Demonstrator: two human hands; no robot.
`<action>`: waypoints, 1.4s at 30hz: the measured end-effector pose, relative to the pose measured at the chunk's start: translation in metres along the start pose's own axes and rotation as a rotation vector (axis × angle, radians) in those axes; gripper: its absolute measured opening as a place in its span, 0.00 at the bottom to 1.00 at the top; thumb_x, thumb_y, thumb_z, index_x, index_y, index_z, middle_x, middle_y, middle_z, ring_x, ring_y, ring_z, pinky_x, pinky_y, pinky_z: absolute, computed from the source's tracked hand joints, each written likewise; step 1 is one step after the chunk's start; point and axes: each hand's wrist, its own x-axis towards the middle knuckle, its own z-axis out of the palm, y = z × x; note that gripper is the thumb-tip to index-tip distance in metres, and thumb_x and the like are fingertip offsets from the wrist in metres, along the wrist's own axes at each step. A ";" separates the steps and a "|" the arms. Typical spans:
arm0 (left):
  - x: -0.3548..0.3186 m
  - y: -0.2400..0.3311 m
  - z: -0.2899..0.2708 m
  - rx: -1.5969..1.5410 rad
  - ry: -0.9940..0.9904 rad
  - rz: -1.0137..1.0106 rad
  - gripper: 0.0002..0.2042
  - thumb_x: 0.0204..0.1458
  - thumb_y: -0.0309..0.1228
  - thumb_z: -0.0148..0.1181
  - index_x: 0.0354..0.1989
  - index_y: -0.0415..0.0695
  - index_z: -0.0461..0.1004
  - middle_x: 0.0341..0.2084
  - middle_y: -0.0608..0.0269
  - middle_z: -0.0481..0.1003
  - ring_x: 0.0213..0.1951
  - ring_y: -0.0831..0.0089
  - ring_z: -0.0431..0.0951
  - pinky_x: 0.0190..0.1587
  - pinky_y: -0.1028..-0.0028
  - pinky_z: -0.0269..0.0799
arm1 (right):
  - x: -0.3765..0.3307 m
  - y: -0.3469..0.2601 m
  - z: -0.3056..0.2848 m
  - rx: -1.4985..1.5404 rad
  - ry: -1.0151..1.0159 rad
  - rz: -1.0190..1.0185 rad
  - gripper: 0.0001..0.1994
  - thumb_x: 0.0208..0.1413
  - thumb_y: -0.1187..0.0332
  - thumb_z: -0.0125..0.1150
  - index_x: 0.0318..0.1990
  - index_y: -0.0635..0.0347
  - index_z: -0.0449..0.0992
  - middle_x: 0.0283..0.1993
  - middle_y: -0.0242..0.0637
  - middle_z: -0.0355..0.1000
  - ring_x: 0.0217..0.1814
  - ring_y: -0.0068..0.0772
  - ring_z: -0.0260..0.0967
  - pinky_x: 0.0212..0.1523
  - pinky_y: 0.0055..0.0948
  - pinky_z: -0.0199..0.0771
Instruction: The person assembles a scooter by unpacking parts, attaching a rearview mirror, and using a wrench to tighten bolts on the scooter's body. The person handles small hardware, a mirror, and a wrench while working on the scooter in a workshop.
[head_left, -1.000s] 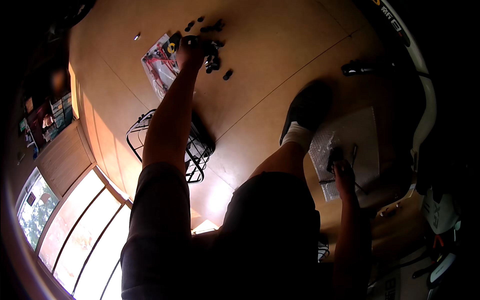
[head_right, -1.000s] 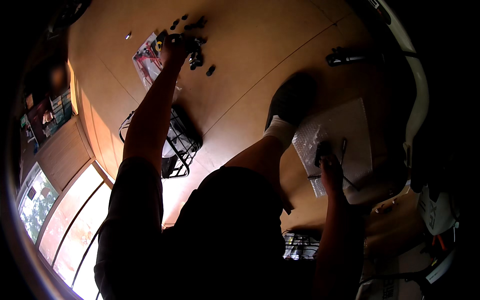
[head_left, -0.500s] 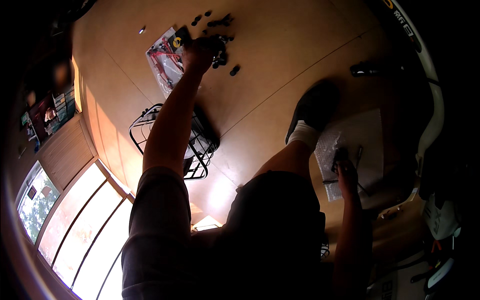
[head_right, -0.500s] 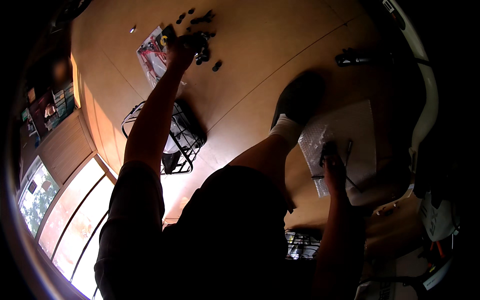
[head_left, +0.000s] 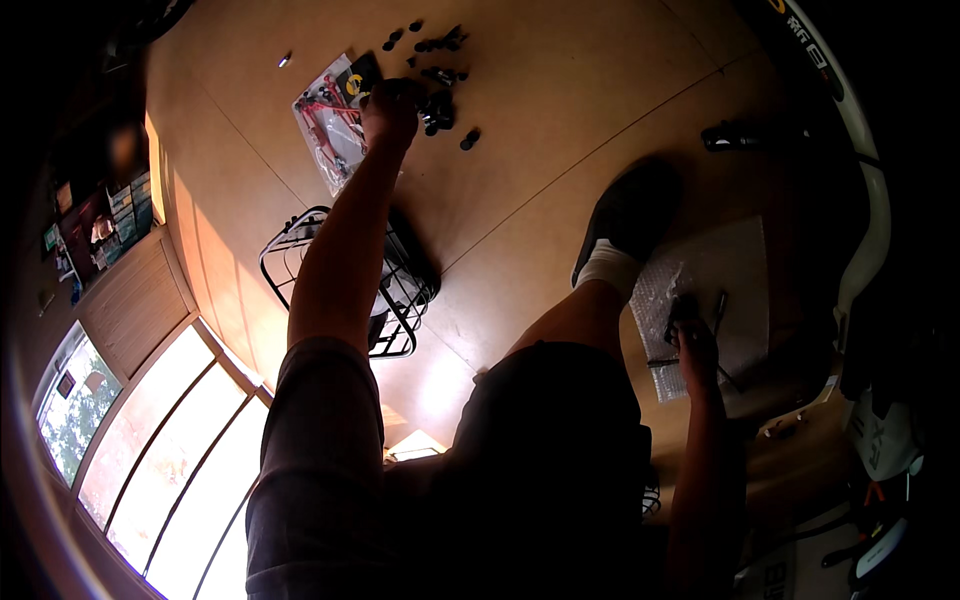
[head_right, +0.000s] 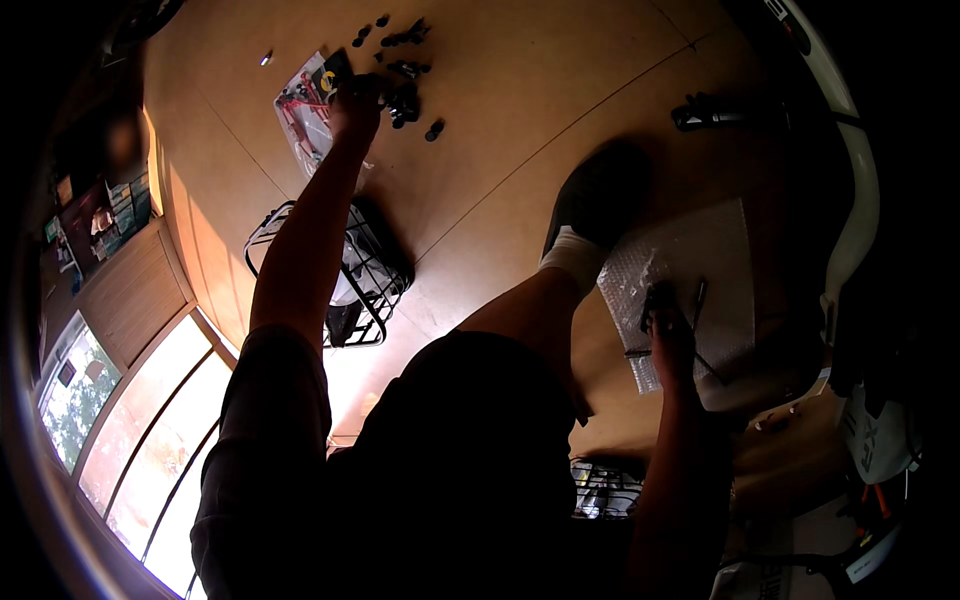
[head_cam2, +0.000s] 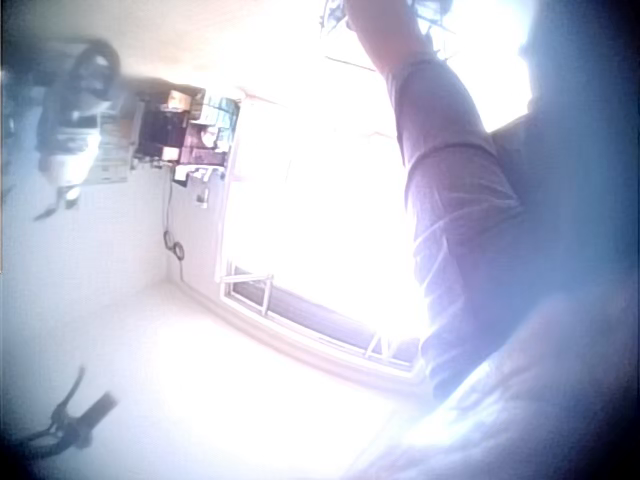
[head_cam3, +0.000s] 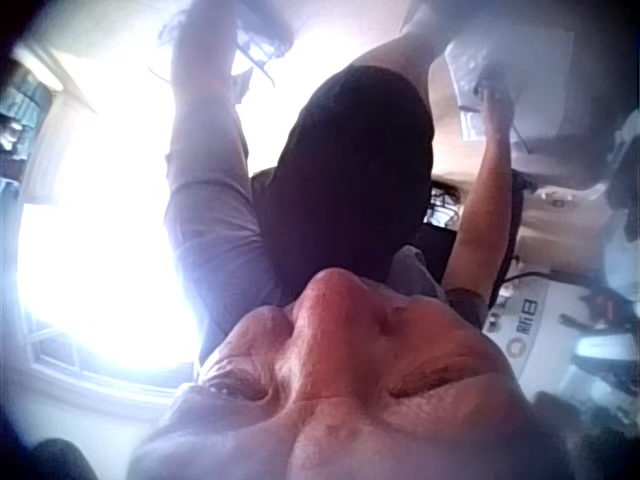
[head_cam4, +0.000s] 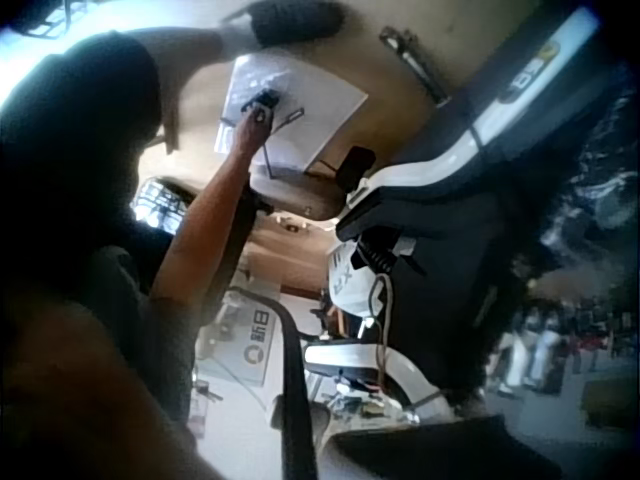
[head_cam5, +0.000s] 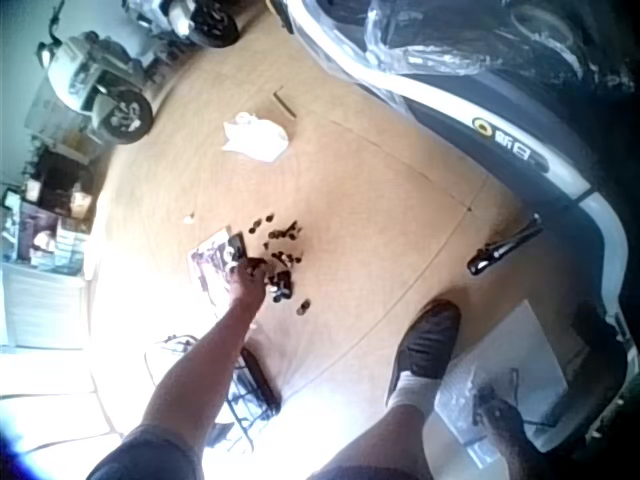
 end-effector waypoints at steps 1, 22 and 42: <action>0.003 -0.006 0.001 -0.043 0.025 -0.023 0.20 0.56 0.44 0.67 0.50 0.44 0.80 0.45 0.49 0.81 0.53 0.52 0.78 0.57 0.57 0.74 | 0.001 -0.001 0.000 0.012 -0.007 0.003 0.12 0.67 0.61 0.57 0.42 0.62 0.78 0.33 0.38 0.77 0.35 0.27 0.75 0.37 0.30 0.75; -0.042 0.019 0.002 0.061 -0.050 0.007 0.16 0.52 0.44 0.67 0.44 0.49 0.83 0.43 0.59 0.83 0.49 0.57 0.81 0.54 0.61 0.76 | -0.002 -0.007 -0.001 0.002 0.006 0.029 0.10 0.67 0.63 0.58 0.43 0.60 0.78 0.34 0.36 0.78 0.35 0.26 0.75 0.38 0.29 0.74; -0.033 0.005 0.019 0.045 -0.001 0.045 0.21 0.53 0.45 0.69 0.51 0.47 0.78 0.45 0.53 0.80 0.50 0.53 0.78 0.56 0.57 0.74 | 0.008 0.013 -0.005 -0.093 -0.010 -0.067 0.08 0.67 0.66 0.56 0.43 0.61 0.78 0.41 0.41 0.77 0.40 0.34 0.78 0.41 0.34 0.77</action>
